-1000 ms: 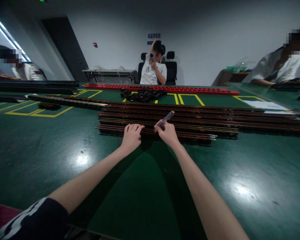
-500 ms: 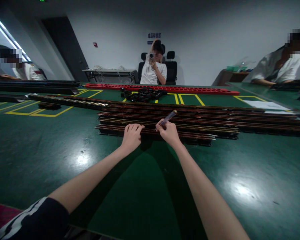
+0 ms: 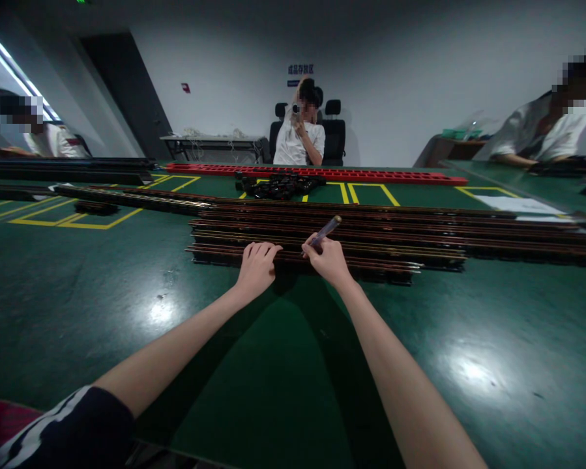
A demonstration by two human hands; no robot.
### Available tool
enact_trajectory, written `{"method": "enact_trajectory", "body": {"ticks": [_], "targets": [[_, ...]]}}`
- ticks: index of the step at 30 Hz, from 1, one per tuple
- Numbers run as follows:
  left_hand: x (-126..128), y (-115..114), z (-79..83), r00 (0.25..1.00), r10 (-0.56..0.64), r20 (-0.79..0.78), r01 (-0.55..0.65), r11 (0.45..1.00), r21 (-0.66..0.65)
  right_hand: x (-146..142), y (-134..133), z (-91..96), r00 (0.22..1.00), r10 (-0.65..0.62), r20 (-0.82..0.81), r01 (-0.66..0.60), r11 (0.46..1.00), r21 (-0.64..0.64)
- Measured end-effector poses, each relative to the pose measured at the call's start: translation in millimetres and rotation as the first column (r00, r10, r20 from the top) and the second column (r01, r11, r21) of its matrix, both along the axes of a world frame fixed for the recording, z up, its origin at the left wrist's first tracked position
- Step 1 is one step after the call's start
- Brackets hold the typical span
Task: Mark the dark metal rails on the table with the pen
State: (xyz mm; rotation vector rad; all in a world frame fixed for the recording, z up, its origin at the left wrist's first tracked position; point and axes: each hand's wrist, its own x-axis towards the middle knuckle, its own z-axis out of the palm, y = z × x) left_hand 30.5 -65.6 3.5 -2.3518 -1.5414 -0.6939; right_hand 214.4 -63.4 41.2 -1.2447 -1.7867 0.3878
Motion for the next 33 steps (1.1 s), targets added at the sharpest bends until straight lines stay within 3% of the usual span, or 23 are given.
{"method": "enact_trajectory", "body": {"ticks": [33], "targets": [[0.8, -1.4, 0.4, 1.000, 0.022, -0.001, -0.022, 1.000, 0.017, 4.0, -0.9, 0.0, 1.000, 0.010, -0.018, -0.010, 1.000, -0.001]]}}
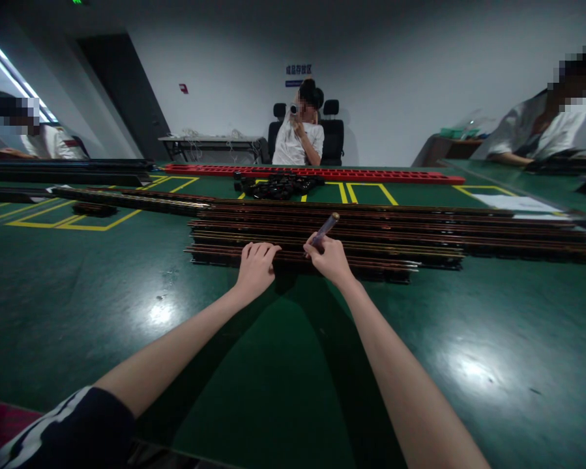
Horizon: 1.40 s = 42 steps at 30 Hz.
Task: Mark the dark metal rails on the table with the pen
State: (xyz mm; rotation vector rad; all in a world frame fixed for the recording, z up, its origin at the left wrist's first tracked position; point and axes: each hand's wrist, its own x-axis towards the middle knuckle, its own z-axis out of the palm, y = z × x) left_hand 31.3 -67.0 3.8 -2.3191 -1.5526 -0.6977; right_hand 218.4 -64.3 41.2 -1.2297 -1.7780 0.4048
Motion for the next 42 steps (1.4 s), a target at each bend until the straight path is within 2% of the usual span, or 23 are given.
{"method": "enact_trajectory", "body": {"ticks": [8, 17, 27, 42], "targets": [[-1.1, 0.5, 2.2, 1.000, 0.006, 0.027, -0.006, 1.000, -0.017, -2.1, 0.7, -2.2, 1.000, 0.018, -0.025, -0.018, 1.000, -0.007], [1.2, 1.1, 0.2, 0.993, -0.108, 0.048, 0.109, 0.994, -0.018, -2.4, 2.6, -3.6, 0.999, 0.004, -0.033, -0.004, 1.000, 0.004], [-1.0, 4.2, -0.9, 0.994, -0.107, -0.010, 0.107, 0.994, -0.030, -3.7, 0.1, -2.0, 0.999, -0.018, -0.038, 0.017, 1.000, -0.023], [0.0, 3.0, -0.9, 0.995, -0.100, -0.009, 0.100, 0.995, -0.013, -3.3, 0.2, -1.4, 1.000, -0.009, -0.028, 0.009, 1.000, -0.019]]}}
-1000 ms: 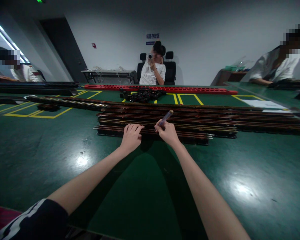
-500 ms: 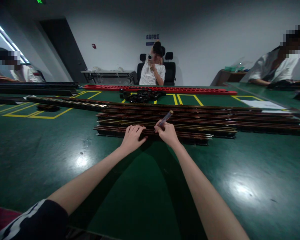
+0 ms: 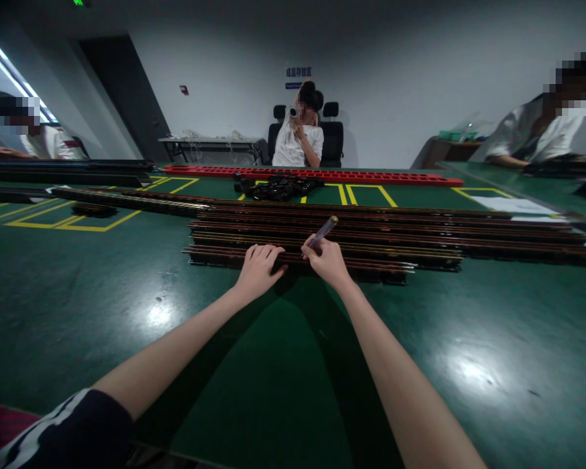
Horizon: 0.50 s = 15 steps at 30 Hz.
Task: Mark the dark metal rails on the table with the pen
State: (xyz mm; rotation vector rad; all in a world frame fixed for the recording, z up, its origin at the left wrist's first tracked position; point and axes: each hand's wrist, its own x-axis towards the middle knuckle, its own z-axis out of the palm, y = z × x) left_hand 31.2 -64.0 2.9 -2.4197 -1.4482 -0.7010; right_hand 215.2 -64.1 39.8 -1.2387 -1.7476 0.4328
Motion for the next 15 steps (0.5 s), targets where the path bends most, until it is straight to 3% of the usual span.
{"method": "enact_trajectory", "body": {"ticks": [15], "targets": [[1.1, -0.7, 1.1, 1.000, 0.014, -0.003, -0.014, 1.000, -0.007, 5.6, 0.9, 1.6, 0.999, -0.022, -0.038, 0.022, 1.000, -0.014]]}}
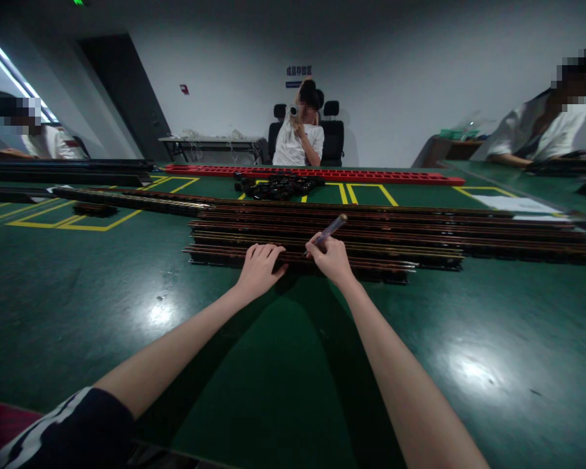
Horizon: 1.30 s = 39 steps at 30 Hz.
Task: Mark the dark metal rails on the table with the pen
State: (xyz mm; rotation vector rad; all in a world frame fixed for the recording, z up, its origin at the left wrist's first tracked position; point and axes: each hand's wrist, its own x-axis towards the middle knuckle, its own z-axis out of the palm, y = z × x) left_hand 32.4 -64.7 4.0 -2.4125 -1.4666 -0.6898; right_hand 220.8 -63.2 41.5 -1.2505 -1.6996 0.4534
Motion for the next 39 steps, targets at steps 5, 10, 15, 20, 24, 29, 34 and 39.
{"method": "enact_trajectory", "body": {"ticks": [5, 10, 15, 20, 24, 29, 34, 39], "targets": [[0, 0, -0.4, 1.000, -0.006, 0.009, 0.006, 1.000, 0.000, 6, 2, -4.2, 0.998, -0.003, -0.062, 0.004, 1.000, 0.008], [0, 0, -0.3, 1.000, -0.007, 0.012, 0.007, 1.000, 0.000, 7, 2, -6.0, 0.997, -0.014, -0.071, 0.015, 1.000, 0.011], [0, 0, 0.6, 1.000, -0.007, 0.010, 0.007, 1.000, -0.010, 3, 0, -3.3, 0.999, 0.006, -0.042, -0.006, 1.000, 0.008], [0, 0, 0.0, 1.000, 0.001, 0.008, -0.001, 1.000, 0.004, 3, -1, -1.5, 1.000, -0.017, -0.013, 0.017, 1.000, 0.006], [0, 0, -0.2, 1.000, -0.003, 0.009, 0.003, 1.000, 0.005, 3, -1, -2.1, 1.000, -0.017, -0.009, 0.017, 1.000, 0.021], [0, -1, 0.1, 1.000, -0.006, 0.012, 0.006, 1.000, 0.010, 2, -1, -2.1, 1.000, -0.024, -0.009, 0.024, 1.000, 0.016], [0, 0, -0.9, 1.000, 0.001, 0.014, -0.001, 1.000, 0.009, -3, -3, -0.4, 1.000, -0.003, 0.011, 0.002, 1.000, 0.022], [-1, 1, -3.1, 1.000, 0.008, 0.009, -0.008, 0.999, 0.035, -6, -4, -0.7, 1.000, 0.006, 0.024, -0.007, 1.000, 0.025]]}}
